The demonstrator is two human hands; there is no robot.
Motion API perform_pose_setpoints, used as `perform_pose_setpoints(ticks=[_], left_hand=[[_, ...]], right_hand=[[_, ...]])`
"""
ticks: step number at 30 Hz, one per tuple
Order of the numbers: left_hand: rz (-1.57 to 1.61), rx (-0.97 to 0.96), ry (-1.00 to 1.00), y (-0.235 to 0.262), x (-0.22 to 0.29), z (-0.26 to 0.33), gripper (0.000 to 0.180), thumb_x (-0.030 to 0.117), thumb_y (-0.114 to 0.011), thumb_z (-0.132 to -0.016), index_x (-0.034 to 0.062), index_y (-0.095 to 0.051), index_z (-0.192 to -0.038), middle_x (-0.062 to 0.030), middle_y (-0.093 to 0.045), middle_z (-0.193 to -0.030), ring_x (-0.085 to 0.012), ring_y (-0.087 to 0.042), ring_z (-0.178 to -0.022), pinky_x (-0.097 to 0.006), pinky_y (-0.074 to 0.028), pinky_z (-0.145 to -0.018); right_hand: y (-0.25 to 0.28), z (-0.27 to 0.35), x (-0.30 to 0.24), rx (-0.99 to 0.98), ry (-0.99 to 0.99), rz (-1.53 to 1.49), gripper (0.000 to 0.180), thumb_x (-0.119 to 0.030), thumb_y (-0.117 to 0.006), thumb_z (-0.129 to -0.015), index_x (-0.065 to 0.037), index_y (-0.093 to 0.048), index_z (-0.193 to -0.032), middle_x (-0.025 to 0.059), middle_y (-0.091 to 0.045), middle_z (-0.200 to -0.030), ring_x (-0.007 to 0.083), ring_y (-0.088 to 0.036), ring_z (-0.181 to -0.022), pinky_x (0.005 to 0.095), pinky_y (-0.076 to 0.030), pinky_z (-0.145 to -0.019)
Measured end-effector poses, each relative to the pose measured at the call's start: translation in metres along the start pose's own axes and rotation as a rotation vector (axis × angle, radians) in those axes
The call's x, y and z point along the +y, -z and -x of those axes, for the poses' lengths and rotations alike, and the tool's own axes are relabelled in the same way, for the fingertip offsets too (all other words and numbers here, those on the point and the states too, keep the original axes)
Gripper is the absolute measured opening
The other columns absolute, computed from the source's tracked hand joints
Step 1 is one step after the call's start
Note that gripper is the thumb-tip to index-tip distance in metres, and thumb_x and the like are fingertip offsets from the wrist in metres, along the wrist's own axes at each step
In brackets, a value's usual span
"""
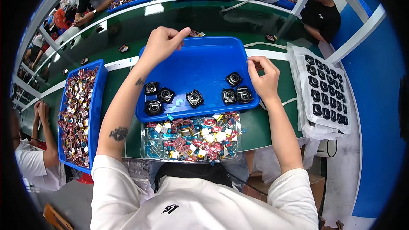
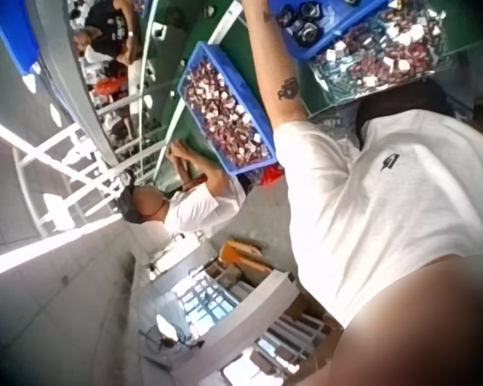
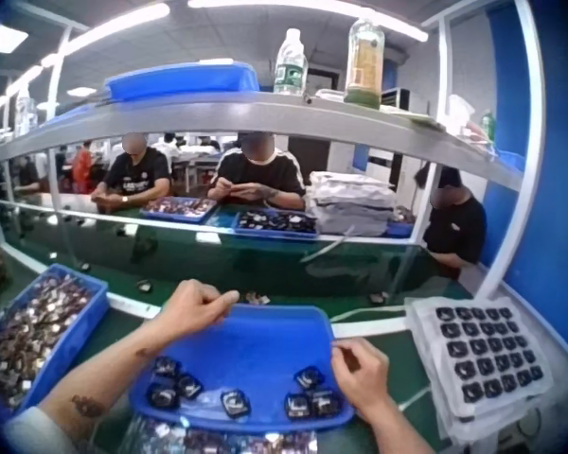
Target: Assembling camera lens components on a factory production line.
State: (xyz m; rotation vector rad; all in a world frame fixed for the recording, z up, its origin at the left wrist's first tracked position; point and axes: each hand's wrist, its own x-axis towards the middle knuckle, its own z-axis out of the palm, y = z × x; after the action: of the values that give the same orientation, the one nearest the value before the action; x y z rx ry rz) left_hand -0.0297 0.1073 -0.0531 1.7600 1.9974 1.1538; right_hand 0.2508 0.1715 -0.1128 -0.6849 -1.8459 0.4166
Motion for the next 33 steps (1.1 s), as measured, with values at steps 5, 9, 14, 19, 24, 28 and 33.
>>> perform_pose_setpoints(ticks=[5,9,14,19,24,28,33], left_hand=[[-0.014,-0.227,-0.268,0.032,0.021,0.105,0.022,0.024,-0.075,-0.072,0.0038,-0.069,-0.077,-0.0071,-0.061,-0.074,-0.0229,-0.054,-0.073,-0.033,-0.044,-0.067],[-0.104,-0.311,-0.370,0.033,0.015,0.152,0.034,0.013,-0.080,-0.061,0.0073,-0.069,-0.093,-0.0056,-0.056,-0.090,-0.0241,-0.052,-0.085,-0.035,-0.044,-0.073],[-0.125,-0.253,-0.486,0.022,0.003,0.158,0.028,0.011,-0.078,-0.061,0.0103,-0.067,-0.087,-0.0039,-0.054,-0.088,-0.0236,-0.051,-0.083,-0.035,-0.043,-0.073],[-0.193,-0.306,-0.650,0.014,0.005,0.148,0.020,0.012,-0.071,-0.068,0.0120,-0.061,-0.085,-0.0022,-0.053,-0.089,-0.0209,-0.051,-0.084,-0.035,-0.040,-0.068],[-0.006,-0.197,-0.615,0.015,-0.009,0.145,0.020,0.010,-0.071,-0.065,0.0092,-0.053,-0.074,-0.0053,-0.053,-0.082,-0.0237,-0.051,-0.078,-0.035,-0.040,-0.066],[0.110,-0.102,-0.612,0.021,-0.010,0.149,0.018,0.010,-0.072,-0.065,0.0078,-0.056,-0.072,-0.0065,-0.055,-0.077,-0.0251,-0.053,-0.071,-0.034,-0.042,-0.061],[0.143,-0.135,-0.540,0.017,-0.012,0.153,0.014,0.012,-0.072,-0.068,0.0078,-0.061,-0.075,-0.0053,-0.058,-0.080,-0.0237,-0.054,-0.073,-0.033,-0.044,-0.065]], right_hand=[[0.003,0.002,-0.011,-0.142,-0.028,-0.029,0.009,-0.006,-0.064,-0.082,0.002,-0.064,-0.079,0.0077,-0.064,-0.073,0.0139,-0.059,-0.060,0.0247,-0.046,-0.056],[-0.001,0.006,-0.015,-0.177,-0.077,-0.051,0.010,-0.007,-0.064,-0.082,0.002,-0.065,-0.078,0.0078,-0.064,-0.072,0.0131,-0.059,-0.060,0.0241,-0.046,-0.057],[-0.008,0.006,-0.043,-0.269,0.132,-0.101,0.006,0.000,-0.069,-0.071,0.000,-0.063,-0.074,0.0081,-0.065,-0.075,0.0175,-0.061,-0.067,0.0264,-0.048,-0.059],[-0.033,0.018,-0.094,-0.688,0.437,-0.248,0.015,-0.006,-0.075,-0.062,-0.005,-0.063,-0.071,0.0060,-0.062,-0.081,0.0230,-0.059,-0.070,0.0309,-0.047,-0.057],[-0.051,0.041,-0.108,-0.705,0.611,0.054,0.018,-0.023,-0.071,-0.069,-0.006,-0.064,-0.069,0.0094,-0.060,-0.108,0.0238,-0.056,-0.099,0.0358,-0.045,-0.077],[-0.046,0.051,-0.118,-0.699,0.563,0.132,0.021,-0.026,-0.070,-0.072,-0.006,-0.067,-0.078,0.0112,-0.056,-0.122,0.0247,-0.053,-0.110,0.0364,-0.043,-0.083],[-0.047,0.052,-0.109,-0.777,0.412,-0.087,0.016,-0.019,-0.073,-0.071,-0.010,-0.067,-0.082,0.0090,-0.057,-0.121,0.0267,-0.055,-0.108,0.0373,-0.045,-0.084]])
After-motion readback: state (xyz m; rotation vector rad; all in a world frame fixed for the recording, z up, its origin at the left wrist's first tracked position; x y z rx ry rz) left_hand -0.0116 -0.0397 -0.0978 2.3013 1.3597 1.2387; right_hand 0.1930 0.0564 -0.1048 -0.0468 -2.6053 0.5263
